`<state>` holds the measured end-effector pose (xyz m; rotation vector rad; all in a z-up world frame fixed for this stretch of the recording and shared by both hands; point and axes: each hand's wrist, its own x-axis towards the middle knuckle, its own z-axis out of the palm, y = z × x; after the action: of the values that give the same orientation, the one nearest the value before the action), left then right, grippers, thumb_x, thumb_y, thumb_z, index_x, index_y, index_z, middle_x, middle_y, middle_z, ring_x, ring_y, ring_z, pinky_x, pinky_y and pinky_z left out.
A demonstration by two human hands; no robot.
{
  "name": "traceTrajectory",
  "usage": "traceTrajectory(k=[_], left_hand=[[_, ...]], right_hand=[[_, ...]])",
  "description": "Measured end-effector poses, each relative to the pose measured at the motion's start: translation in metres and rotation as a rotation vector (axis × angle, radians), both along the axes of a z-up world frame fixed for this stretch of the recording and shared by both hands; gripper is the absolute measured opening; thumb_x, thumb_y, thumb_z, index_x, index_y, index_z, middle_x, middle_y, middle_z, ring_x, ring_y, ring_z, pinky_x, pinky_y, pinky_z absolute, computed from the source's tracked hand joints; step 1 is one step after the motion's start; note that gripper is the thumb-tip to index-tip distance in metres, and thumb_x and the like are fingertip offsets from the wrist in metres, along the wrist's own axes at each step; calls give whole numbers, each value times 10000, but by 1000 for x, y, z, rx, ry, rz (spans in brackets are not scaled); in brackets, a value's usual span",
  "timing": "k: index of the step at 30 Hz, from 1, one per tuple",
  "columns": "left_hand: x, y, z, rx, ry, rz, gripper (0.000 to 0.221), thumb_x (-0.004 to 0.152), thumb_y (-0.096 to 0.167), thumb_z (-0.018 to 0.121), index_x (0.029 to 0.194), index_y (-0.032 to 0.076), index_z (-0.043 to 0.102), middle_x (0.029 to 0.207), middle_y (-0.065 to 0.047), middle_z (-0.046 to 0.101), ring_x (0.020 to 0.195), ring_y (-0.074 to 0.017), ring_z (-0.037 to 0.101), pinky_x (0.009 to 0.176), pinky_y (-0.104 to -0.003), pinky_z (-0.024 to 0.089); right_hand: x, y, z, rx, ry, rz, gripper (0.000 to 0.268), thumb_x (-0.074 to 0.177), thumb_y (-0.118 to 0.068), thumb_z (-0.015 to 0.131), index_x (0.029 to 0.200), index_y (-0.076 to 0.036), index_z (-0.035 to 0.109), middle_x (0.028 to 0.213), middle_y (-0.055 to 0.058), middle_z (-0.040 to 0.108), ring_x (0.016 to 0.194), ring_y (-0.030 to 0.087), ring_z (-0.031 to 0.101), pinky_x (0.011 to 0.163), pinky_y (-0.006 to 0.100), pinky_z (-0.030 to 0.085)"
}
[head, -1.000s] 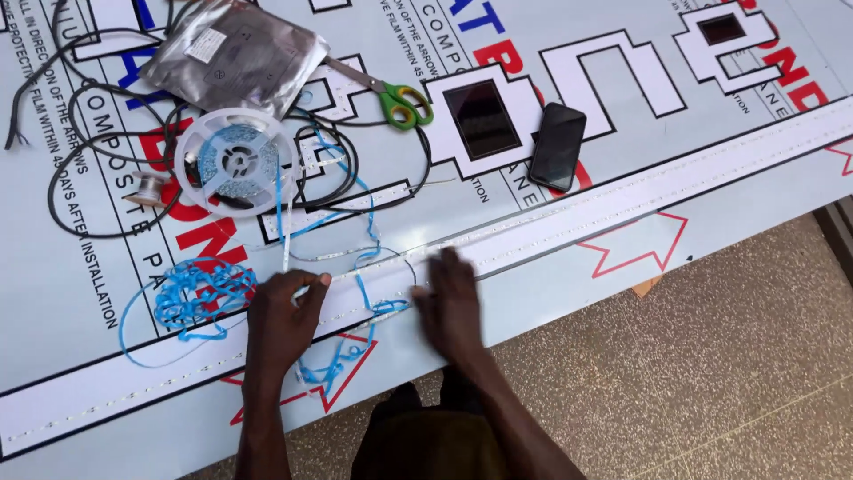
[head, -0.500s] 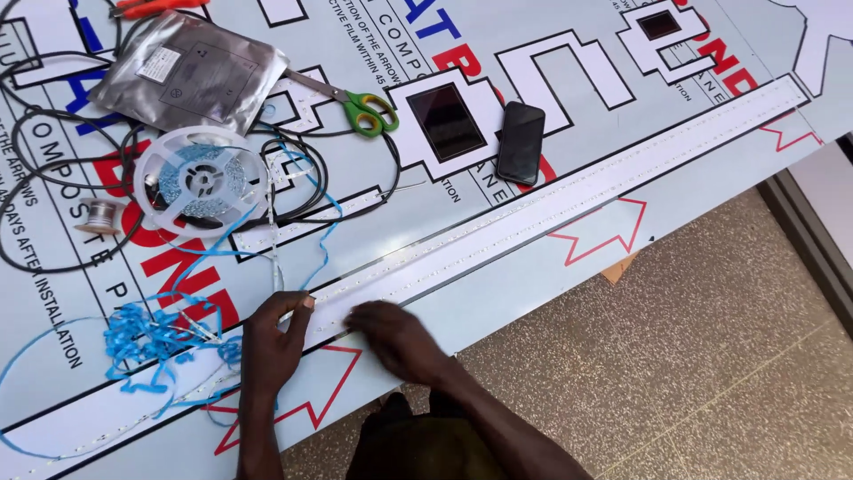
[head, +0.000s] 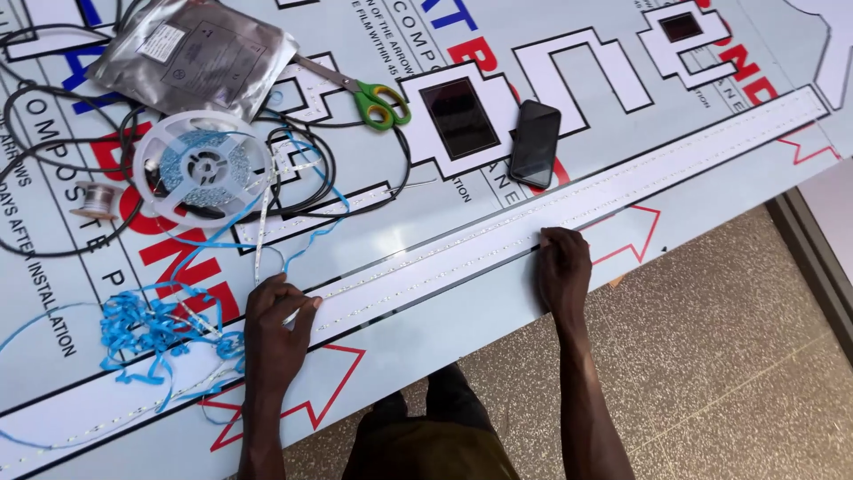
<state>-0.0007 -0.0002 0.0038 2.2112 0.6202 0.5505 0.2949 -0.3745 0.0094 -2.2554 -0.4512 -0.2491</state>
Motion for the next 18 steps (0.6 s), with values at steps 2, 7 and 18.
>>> traceTrajectory(k=[2,7,18], left_hand=[[2,-1,5,6,30,17,200,1062,180,836,952,13,850,1049,-113,717,1405,-405,680,1228,-599,509],[6,-4,4,10,33,27,173,1026,149,868,917,16,850,1016,-104,705,1381,-383,684,1219,-577,515],[18,-2,-6,56,109,56,140,930,96,886,836,37,801,964,-91,691,1305,-340,694,1149,-541,545]], right_hand=[[-1,4,1,-29,12,-40,143,1125,-100,709,1194,-111,833,1264,84,781,1268,358,711,1143,520,543],[2,-3,-6,-47,-30,-40,112,1119,-113,748,1176,-124,844,1245,67,777,1262,336,707,1149,485,542],[0,-1,-6,-37,4,-50,109,1124,-106,734,1170,-133,829,1240,51,764,1277,317,700,1144,475,552]])
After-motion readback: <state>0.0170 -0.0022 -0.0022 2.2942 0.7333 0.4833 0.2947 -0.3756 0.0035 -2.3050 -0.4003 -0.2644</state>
